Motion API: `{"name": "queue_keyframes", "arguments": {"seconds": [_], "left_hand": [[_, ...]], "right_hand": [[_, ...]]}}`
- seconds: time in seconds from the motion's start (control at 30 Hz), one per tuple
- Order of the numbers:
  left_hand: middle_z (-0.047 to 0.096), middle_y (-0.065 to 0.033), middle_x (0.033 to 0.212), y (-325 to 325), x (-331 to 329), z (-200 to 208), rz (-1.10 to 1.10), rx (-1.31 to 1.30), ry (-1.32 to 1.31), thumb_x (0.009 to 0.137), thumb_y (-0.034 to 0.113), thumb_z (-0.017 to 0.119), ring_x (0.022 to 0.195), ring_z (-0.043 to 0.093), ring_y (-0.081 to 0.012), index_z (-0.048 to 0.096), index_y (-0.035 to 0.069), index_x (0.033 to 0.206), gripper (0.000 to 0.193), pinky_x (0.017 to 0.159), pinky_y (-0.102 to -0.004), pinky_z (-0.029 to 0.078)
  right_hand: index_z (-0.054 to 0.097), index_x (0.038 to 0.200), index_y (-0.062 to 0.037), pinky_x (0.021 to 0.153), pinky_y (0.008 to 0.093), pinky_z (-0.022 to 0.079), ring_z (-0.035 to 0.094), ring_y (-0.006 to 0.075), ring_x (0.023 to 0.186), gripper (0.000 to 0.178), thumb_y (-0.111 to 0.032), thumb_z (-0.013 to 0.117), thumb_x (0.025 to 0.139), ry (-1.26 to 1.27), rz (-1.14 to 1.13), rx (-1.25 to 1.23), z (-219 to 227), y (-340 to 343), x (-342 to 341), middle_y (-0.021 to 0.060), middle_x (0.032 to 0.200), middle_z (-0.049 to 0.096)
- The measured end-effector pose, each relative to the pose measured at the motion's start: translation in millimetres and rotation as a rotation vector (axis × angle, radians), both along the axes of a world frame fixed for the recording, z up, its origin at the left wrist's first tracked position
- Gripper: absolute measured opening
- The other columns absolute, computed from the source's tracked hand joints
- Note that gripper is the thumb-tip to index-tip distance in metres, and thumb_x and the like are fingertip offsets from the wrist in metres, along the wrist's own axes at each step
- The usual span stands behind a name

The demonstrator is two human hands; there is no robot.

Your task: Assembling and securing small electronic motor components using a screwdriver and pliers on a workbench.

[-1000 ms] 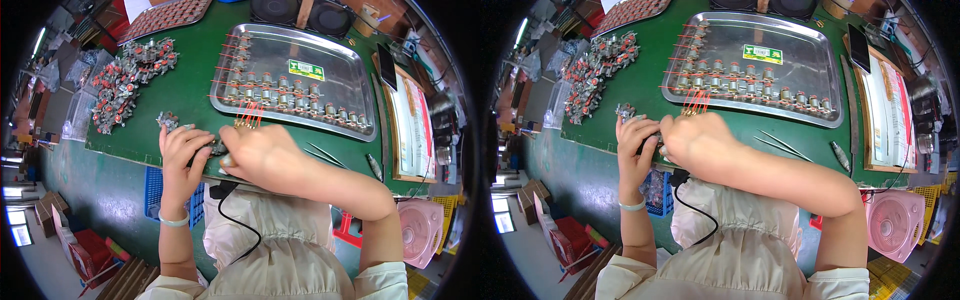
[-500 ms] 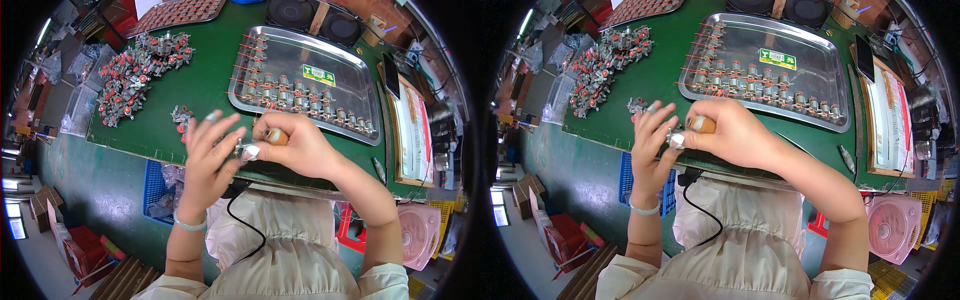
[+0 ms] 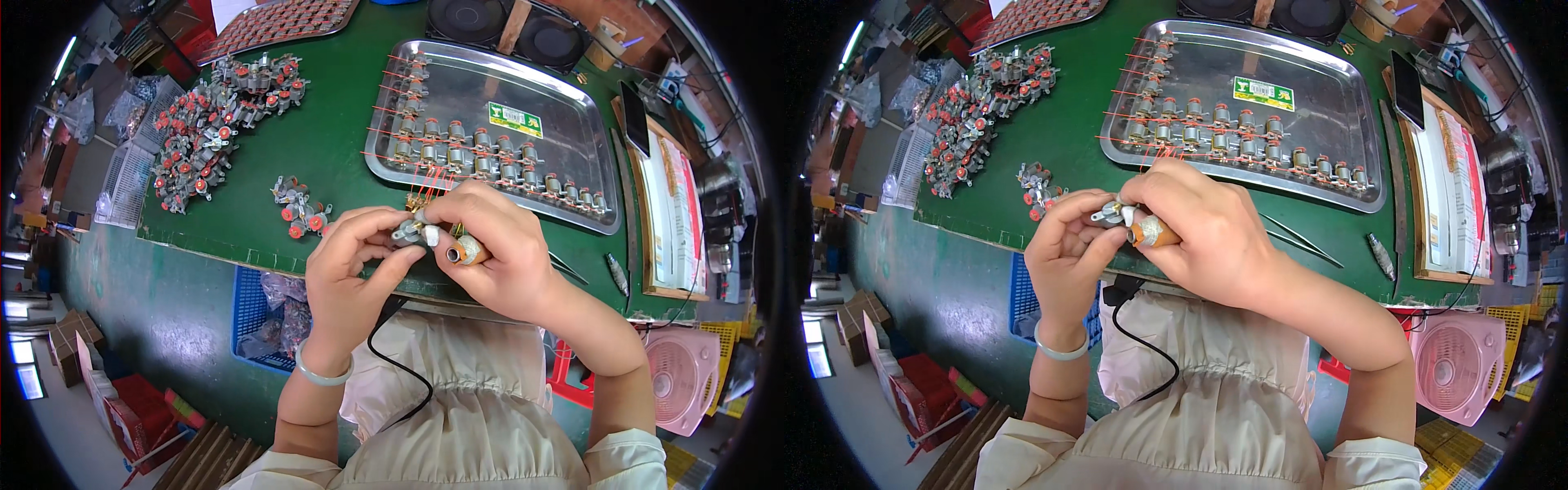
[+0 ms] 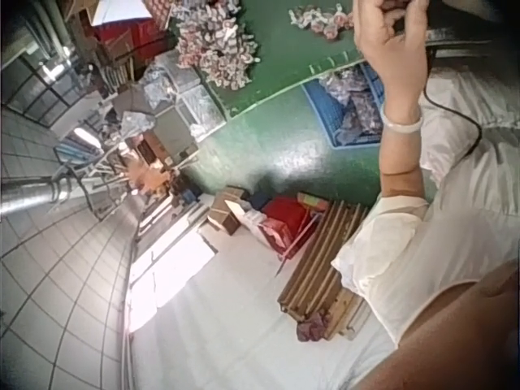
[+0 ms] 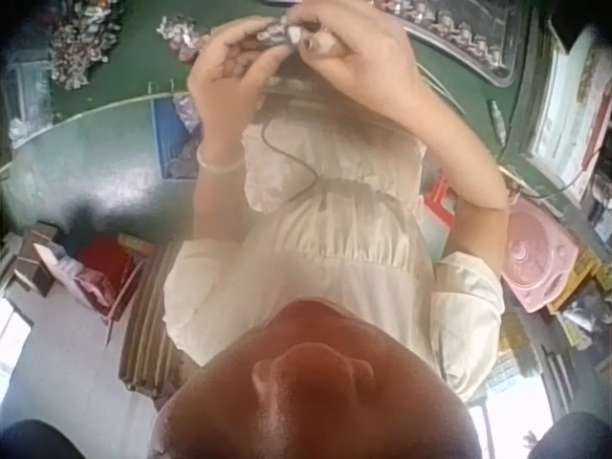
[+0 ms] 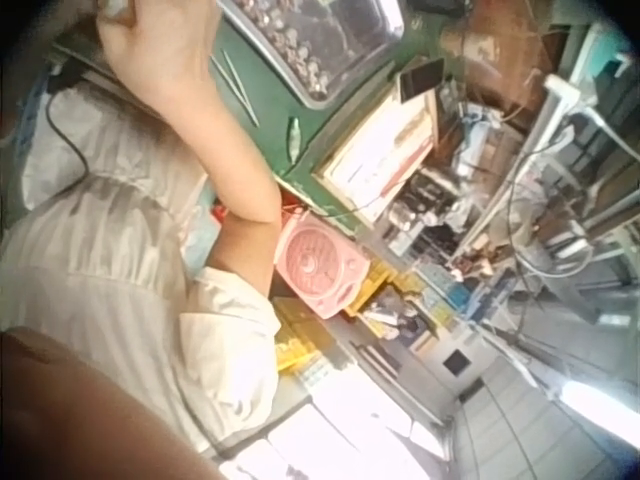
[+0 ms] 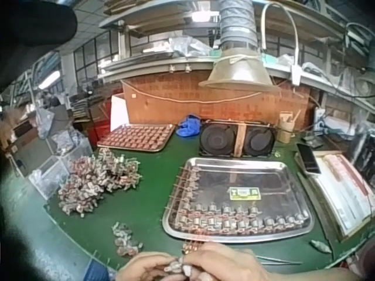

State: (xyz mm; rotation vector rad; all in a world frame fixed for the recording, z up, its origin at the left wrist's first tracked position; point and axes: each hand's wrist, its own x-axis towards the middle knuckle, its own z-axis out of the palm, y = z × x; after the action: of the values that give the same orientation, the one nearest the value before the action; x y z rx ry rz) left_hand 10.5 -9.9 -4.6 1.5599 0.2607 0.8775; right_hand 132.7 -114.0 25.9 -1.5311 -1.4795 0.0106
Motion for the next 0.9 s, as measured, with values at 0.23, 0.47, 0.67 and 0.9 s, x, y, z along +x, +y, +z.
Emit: {"name": "queue_keyframes", "arguments": {"seconds": [0.23,0.47,0.67,0.9], "left_hand": [[0.057,-0.0116,0.094,-4,4,-3,-0.014,0.105,0.059,0.071,-0.007,0.062,0.081,0.058,-0.0161,0.057,-0.002,0.094,0.024,0.07,-0.0231,0.049],[0.058,-0.0131,0.091,-7,11,-2,0.216,0.635,-0.049,0.069,-0.009,0.061,0.078,0.058,-0.0233,0.057,-0.001,0.09,0.024,0.065,-0.0287,0.048],[0.058,-0.0141,0.092,-10,14,-3,0.169,0.511,-0.047,0.07,-0.007,0.063,0.076,0.059,-0.0209,0.057,-0.001,0.092,0.024,0.064,-0.0269,0.049],[0.058,-0.013,0.094,-14,9,-2,-0.032,0.13,0.046,0.074,-0.003,0.062,0.079,0.059,-0.0157,0.057,-0.003,0.096,0.023,0.066,-0.0243,0.051]], "right_hand": [[0.05,0.085,-0.0032,0.052,0.0346,0.046,0.055,0.028,0.065,0.028,-0.001,0.064,0.061,-0.072,-0.143,-0.064,-5,-9,-6,0.0107,0.076,0.052],[0.048,0.086,-0.0011,0.062,0.0365,0.043,0.054,0.0297,0.071,0.028,-0.001,0.063,0.062,0.365,-0.069,-0.226,1,-15,-4,0.0109,0.077,0.052],[0.05,0.085,-0.0018,0.056,0.0322,0.044,0.055,0.0258,0.065,0.026,-0.005,0.064,0.062,0.089,-0.162,-0.11,-1,-17,-4,0.0099,0.072,0.051],[0.053,0.091,0.0008,0.047,0.03,0.042,0.053,0.0199,0.053,0.033,-0.004,0.061,0.06,-0.405,-0.088,0.102,-9,-18,10,0.0076,0.068,0.049]]}}
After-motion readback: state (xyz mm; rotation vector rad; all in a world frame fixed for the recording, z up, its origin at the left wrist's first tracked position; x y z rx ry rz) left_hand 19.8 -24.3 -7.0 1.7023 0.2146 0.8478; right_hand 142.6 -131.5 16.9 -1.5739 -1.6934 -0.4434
